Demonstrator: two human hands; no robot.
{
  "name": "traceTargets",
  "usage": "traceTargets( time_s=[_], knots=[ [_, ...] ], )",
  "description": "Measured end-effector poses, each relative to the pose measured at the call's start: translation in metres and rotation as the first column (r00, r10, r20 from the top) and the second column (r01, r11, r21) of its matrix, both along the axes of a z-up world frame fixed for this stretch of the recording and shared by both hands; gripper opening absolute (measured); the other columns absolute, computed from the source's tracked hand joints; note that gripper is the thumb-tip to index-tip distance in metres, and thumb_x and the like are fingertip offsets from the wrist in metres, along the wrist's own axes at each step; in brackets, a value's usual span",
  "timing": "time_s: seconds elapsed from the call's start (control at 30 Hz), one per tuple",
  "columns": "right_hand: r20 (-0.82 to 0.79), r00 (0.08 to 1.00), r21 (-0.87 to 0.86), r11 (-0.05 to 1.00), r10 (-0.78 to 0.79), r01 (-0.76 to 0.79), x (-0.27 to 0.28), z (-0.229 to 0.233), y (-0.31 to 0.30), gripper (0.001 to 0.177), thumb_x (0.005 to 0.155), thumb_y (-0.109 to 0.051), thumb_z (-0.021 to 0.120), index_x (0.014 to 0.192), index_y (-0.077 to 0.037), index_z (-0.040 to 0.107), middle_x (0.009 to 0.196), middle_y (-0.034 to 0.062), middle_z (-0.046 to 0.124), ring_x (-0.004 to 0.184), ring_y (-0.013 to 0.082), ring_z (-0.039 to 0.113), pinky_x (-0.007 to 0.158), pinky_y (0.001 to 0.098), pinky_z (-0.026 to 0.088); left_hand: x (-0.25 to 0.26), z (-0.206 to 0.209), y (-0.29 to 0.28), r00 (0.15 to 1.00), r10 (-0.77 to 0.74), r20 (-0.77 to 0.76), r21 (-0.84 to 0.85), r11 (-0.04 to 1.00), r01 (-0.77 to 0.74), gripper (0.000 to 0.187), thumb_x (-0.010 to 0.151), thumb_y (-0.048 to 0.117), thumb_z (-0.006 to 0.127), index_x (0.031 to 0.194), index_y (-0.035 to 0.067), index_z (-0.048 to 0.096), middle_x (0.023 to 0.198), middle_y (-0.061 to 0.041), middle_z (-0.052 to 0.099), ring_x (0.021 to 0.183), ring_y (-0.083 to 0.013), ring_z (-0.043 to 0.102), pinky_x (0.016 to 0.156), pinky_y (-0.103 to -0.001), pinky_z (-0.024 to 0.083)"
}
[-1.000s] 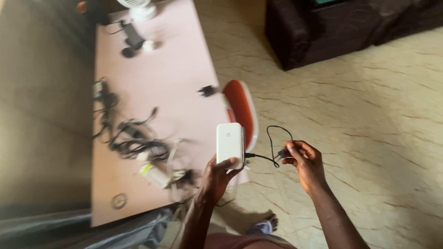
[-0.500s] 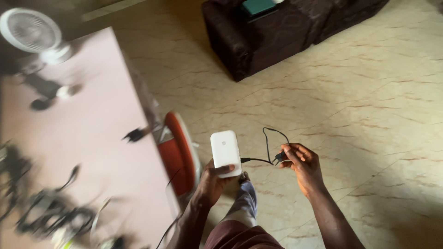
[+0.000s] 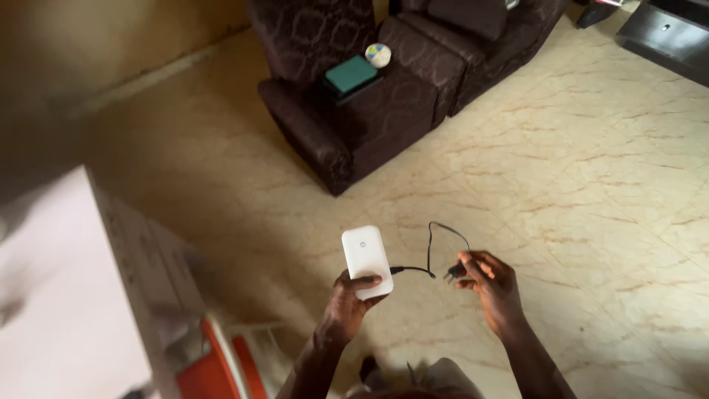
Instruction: The person gathers power cables, chargers, and a power strip from a desk and an armchair, opens a desk drawer to sort and store cables and adapters, carries a small fan and a phone stand between the armchair and the desk, and coils a cable by hand while arranging items on the desk.
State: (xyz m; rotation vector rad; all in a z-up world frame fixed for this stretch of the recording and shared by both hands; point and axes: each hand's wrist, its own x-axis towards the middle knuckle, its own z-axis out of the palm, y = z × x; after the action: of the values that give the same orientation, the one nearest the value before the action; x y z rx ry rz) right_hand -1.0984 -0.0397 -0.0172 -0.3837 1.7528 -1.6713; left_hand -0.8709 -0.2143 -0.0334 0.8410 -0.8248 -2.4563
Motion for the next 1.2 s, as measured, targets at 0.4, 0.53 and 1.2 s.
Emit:
traceTargets(
  time_s=[0.4, 0.53, 1.2],
  knots=[
    [0.072, 0.997, -0.004, 1.000, 0.018, -0.018, -0.198, -0.028, -0.111, 0.032, 0.094, -0.026, 0.068, 0.110, 0.001, 0.072, 0.094, 0.0089, 0.073, 0.085, 0.0176, 0.068, 0.070, 0.0368, 0.056, -0.177, -0.020, -0.100, 0.991, 0.087, 0.099, 0.031, 0.995, -0.091, 0.056, 0.073, 0.015, 0.075, 0.126, 0.003, 0.059, 0.114, -0.011, 0.065, 0.111, -0.0278, 0.062, 0.099, -0.047, 0.053],
    [0.063, 0.990, -0.010, 0.992, 0.129, -0.128, -0.268, -0.024, -0.157, 0.032, 0.094, -0.027, 0.068, 0.109, 0.001, 0.073, 0.093, 0.0097, 0.073, 0.085, 0.0178, 0.068, 0.069, 0.0357, 0.056, -0.234, -0.009, -0.135, 0.974, 0.179, 0.141, 0.032, 0.982, -0.185, 0.059, 0.070, 0.014, 0.073, 0.127, 0.006, 0.058, 0.115, -0.011, 0.064, 0.110, -0.0283, 0.061, 0.098, -0.048, 0.053],
    [0.030, 0.936, 0.056, 0.934, 0.350, -0.352, -0.443, -0.055, -0.439, 0.031, 0.092, -0.027, 0.069, 0.112, -0.002, 0.070, 0.093, 0.0076, 0.074, 0.080, 0.0147, 0.069, 0.066, 0.0305, 0.055, -0.368, -0.099, -0.352, 0.920, 0.356, 0.165, 0.131, 0.916, -0.378, 0.063, 0.077, 0.019, 0.076, 0.135, 0.003, 0.057, 0.124, -0.013, 0.068, 0.116, -0.0285, 0.065, 0.103, -0.047, 0.051]
  ],
)
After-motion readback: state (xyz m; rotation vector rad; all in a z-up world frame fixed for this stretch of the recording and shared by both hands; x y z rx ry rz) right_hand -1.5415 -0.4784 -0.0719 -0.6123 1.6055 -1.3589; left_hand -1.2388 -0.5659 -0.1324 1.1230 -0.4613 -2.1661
